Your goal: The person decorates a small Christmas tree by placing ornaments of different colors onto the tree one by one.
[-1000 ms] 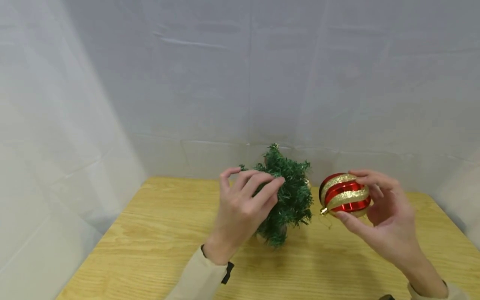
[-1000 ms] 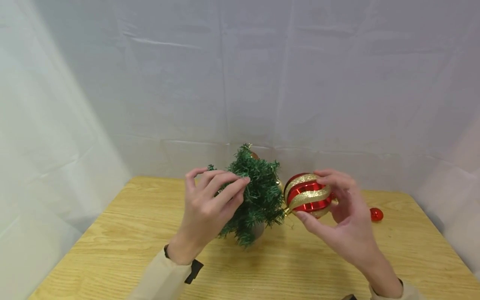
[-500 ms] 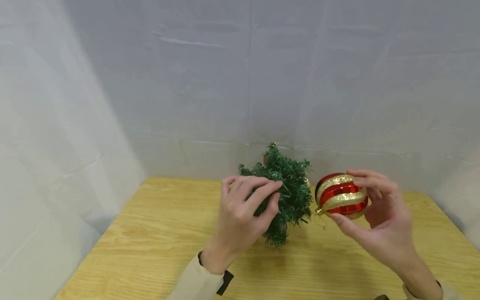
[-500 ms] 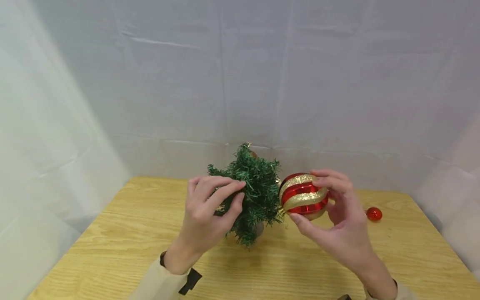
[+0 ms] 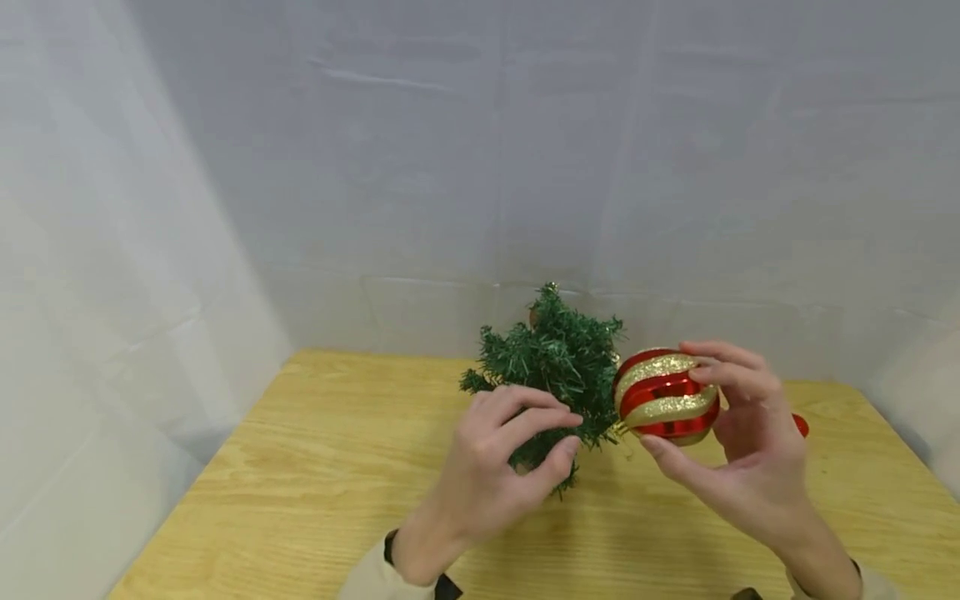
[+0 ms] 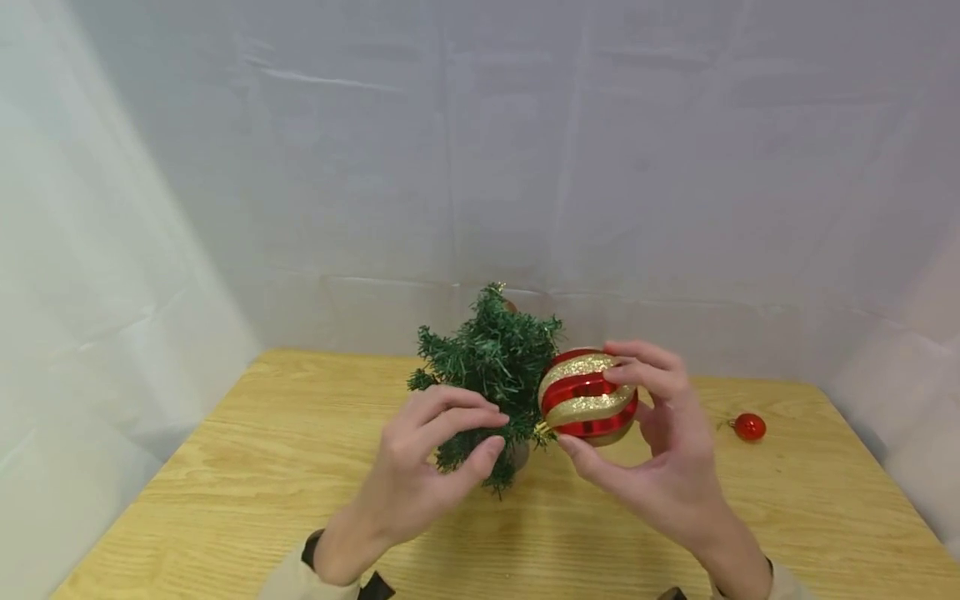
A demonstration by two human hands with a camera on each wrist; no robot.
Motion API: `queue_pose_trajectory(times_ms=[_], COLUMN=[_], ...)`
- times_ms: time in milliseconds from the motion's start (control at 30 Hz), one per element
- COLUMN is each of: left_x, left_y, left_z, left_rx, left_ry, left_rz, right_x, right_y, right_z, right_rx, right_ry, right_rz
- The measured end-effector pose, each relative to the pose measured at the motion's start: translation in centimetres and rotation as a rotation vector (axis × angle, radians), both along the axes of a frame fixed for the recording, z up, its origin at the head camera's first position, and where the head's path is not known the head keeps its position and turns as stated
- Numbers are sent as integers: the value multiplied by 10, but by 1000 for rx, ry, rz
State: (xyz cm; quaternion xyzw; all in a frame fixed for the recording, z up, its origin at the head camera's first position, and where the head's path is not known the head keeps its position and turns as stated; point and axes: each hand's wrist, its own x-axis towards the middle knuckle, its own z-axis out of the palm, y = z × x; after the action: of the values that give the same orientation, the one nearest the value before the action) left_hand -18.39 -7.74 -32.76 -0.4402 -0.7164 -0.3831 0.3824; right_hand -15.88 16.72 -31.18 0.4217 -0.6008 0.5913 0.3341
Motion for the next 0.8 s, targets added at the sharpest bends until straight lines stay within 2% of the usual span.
queue_pose_trajectory(times_ms=[233, 467, 800], left_x=[3, 5, 7], left_y=[3, 5, 5], left_z=[-4, -4, -4], left_rx=[-3, 26, 43], left_ry=[-70, -162, -201], left_rz=[-43, -82, -85], right_x=[1, -2, 0], right_y=[-7, -13, -16], right_z=[-2, -3, -8], right_rx=[12, 7, 43], right_ry=[3, 19, 15], right_rz=[3, 19, -35])
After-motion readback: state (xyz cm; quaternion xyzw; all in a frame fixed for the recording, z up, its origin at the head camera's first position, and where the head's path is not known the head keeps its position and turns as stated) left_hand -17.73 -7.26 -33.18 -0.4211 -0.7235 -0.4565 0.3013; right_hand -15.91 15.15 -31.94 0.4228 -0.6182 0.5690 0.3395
